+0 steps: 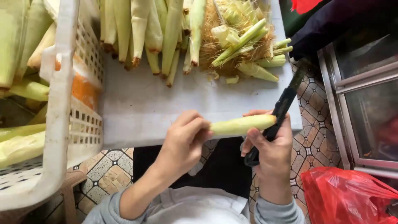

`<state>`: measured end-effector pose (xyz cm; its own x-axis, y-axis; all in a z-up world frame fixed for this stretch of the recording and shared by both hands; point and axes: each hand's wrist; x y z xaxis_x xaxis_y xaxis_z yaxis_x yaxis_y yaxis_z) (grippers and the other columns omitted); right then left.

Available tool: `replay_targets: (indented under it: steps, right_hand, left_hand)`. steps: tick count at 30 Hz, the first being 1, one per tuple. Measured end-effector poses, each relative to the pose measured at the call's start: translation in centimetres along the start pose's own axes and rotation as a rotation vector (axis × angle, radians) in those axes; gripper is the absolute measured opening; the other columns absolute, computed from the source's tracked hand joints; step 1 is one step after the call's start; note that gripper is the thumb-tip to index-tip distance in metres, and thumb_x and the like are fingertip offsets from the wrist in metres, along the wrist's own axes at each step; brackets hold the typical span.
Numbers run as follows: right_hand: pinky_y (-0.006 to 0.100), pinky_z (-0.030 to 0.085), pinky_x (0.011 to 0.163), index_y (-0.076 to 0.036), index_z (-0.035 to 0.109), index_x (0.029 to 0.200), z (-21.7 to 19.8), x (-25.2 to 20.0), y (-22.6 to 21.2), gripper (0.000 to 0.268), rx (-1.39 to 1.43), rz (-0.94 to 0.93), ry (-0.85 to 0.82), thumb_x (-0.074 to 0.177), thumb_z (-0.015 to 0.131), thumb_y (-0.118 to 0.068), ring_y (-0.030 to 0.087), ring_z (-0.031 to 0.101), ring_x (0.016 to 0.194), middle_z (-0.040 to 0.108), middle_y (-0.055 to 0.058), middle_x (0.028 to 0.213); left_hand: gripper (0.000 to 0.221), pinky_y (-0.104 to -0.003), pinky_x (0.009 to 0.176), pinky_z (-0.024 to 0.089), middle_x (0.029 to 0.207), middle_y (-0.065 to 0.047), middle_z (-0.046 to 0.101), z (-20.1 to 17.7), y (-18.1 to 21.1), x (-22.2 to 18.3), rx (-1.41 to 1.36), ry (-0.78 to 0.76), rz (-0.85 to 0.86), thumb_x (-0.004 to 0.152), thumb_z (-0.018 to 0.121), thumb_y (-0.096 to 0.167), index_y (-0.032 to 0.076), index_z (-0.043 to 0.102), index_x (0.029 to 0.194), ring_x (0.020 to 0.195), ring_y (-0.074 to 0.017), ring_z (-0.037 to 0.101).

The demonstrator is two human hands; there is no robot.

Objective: The person peels the husks and silk from baby corn by hand, trims the ends using a utility knife, and places the cleaned corn into a basket.

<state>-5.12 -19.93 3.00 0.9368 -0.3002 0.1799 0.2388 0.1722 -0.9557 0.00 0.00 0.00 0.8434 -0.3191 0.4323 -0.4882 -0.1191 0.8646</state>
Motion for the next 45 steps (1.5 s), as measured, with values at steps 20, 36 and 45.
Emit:
replay_targets:
  steps: [20,36,45]
  right_hand:
    - [0.026,0.056,0.032,-0.003,0.047,0.116,1.3,-1.2,0.5,0.035,0.131,-0.051,-0.04,0.09,0.068,0.005,0.017,0.064,0.036,0.071,0.032,0.1]
    - [0.027,0.056,0.036,-0.006,0.049,0.116,1.5,0.2,0.8,0.018,0.009,-0.054,0.061,0.104,0.06,-0.012,0.014,0.062,0.042,0.071,0.022,0.099]
    - [0.027,0.048,0.036,-0.012,0.049,0.109,3.6,0.3,0.7,0.019,-0.11,0.07,0.1,0.102,0.065,-0.02,0.017,0.057,0.043,0.067,0.014,0.089]
  left_hand:
    - [0.012,-0.036,0.076,0.051,0.082,-0.004,0.059,0.3,2.6,-0.1,-0.039,-0.088,0.013,0.094,0.071,0.011,0.008,0.065,0.104,0.082,-0.0253,0.063]
    - [0.008,-0.042,0.088,0.036,0.088,-0.004,0.054,-6.6,-2.2,3.7,0.941,0.189,0.385,0.093,0.071,0.018,0.013,0.069,0.099,0.091,-0.0235,0.054]
    - [0.014,-0.043,0.071,0.046,0.083,-0.015,0.064,-5.0,-4.5,2.6,0.784,0.094,0.286,0.093,0.056,-0.009,0.002,0.063,0.087,0.079,-0.0307,0.057]
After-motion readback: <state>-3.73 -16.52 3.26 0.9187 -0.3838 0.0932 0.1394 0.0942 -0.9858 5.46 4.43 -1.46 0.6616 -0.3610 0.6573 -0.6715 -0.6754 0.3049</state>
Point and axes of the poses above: each hand's wrist, its own x-axis towards the middle knuckle, its own z-axis out of the palm, y = z × x
